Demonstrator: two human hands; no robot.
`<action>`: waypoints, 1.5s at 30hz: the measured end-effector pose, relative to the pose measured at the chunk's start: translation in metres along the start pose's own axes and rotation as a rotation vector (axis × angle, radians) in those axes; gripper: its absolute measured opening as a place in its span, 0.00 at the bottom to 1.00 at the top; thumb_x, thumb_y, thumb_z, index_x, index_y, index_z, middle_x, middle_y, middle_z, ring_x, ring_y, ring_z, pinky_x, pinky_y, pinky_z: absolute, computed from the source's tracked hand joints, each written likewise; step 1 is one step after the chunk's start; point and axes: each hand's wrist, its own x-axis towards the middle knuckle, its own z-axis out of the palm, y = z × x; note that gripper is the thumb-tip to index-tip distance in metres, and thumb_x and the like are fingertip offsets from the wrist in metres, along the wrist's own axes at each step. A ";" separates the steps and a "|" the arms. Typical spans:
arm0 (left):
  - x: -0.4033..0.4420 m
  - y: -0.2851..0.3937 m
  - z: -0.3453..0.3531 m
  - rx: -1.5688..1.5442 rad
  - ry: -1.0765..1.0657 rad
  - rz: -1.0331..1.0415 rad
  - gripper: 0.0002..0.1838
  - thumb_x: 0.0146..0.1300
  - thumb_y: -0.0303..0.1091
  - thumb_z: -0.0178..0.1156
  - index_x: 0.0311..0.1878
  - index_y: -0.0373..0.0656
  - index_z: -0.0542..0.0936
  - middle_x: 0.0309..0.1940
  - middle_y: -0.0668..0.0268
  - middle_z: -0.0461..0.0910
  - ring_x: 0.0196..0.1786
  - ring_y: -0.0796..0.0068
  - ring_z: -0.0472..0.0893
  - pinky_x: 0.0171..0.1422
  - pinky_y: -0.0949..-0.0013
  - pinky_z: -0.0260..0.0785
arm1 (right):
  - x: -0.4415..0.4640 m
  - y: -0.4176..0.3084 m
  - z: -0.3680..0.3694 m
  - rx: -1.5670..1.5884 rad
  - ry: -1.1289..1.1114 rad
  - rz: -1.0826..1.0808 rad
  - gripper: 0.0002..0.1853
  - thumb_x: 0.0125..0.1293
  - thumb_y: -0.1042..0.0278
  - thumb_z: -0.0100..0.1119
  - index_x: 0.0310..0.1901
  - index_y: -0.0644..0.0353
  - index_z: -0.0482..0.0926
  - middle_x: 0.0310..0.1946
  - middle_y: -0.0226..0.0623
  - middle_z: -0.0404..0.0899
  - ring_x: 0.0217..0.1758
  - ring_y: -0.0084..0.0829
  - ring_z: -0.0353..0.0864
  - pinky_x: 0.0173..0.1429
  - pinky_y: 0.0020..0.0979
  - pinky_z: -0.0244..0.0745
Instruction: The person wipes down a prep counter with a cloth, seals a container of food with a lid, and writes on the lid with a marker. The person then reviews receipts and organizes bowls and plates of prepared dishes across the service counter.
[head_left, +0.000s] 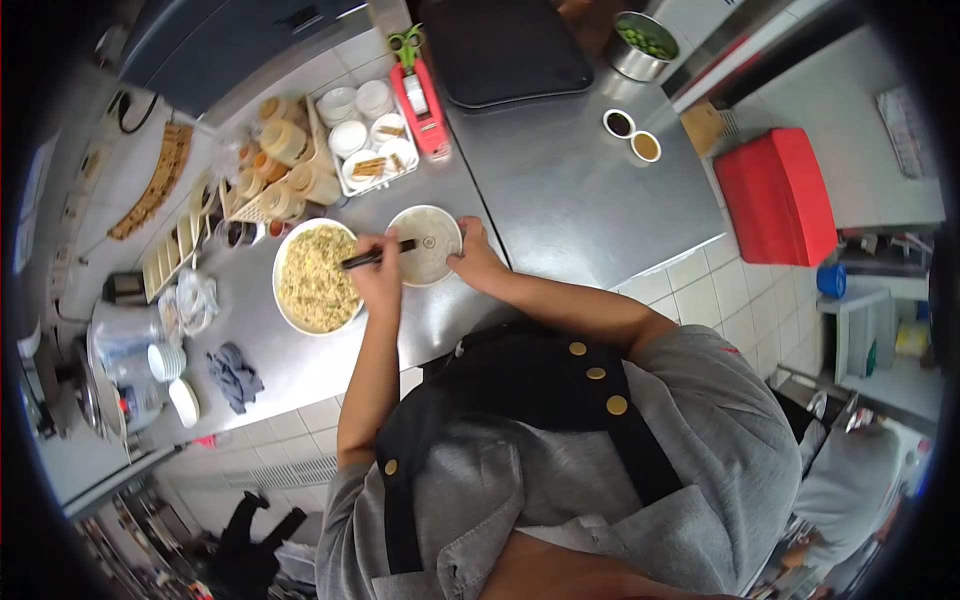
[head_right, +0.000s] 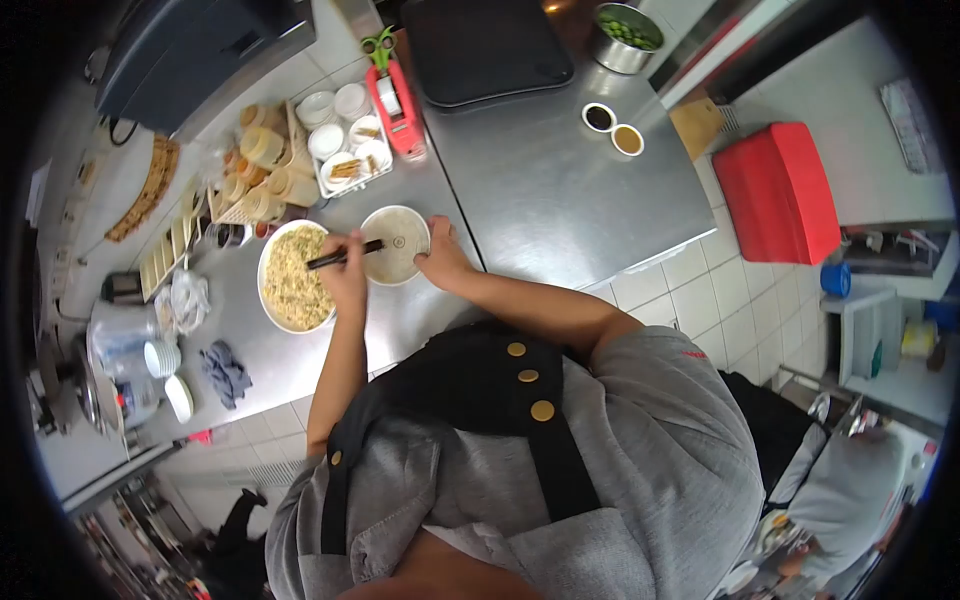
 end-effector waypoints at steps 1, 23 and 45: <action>0.000 0.008 -0.010 0.008 0.060 -0.019 0.15 0.64 0.32 0.67 0.25 0.41 0.72 0.20 0.73 0.67 0.25 0.84 0.63 0.28 0.75 0.56 | 0.002 -0.010 -0.015 0.286 -0.185 0.316 0.30 0.58 0.78 0.58 0.62 0.62 0.58 0.55 0.54 0.66 0.53 0.44 0.78 0.40 0.36 0.84; -0.082 -0.020 -0.084 0.314 -0.295 -0.429 0.15 0.70 0.44 0.60 0.41 0.38 0.78 0.22 0.53 0.76 0.25 0.63 0.71 0.33 0.63 0.66 | 0.006 0.181 -0.238 0.436 0.269 0.661 0.20 0.67 0.70 0.54 0.61 0.52 0.74 0.48 0.31 0.78 0.48 0.26 0.78 0.42 0.29 0.77; -0.049 -0.247 -0.442 0.815 -0.174 -0.560 0.29 0.59 0.27 0.53 0.65 0.57 0.74 0.70 0.53 0.67 0.70 0.56 0.69 0.70 0.56 0.64 | 0.107 -0.429 -0.070 0.741 0.306 -0.770 0.53 0.52 0.60 0.77 0.72 0.62 0.49 0.69 0.49 0.60 0.72 0.43 0.59 0.74 0.48 0.53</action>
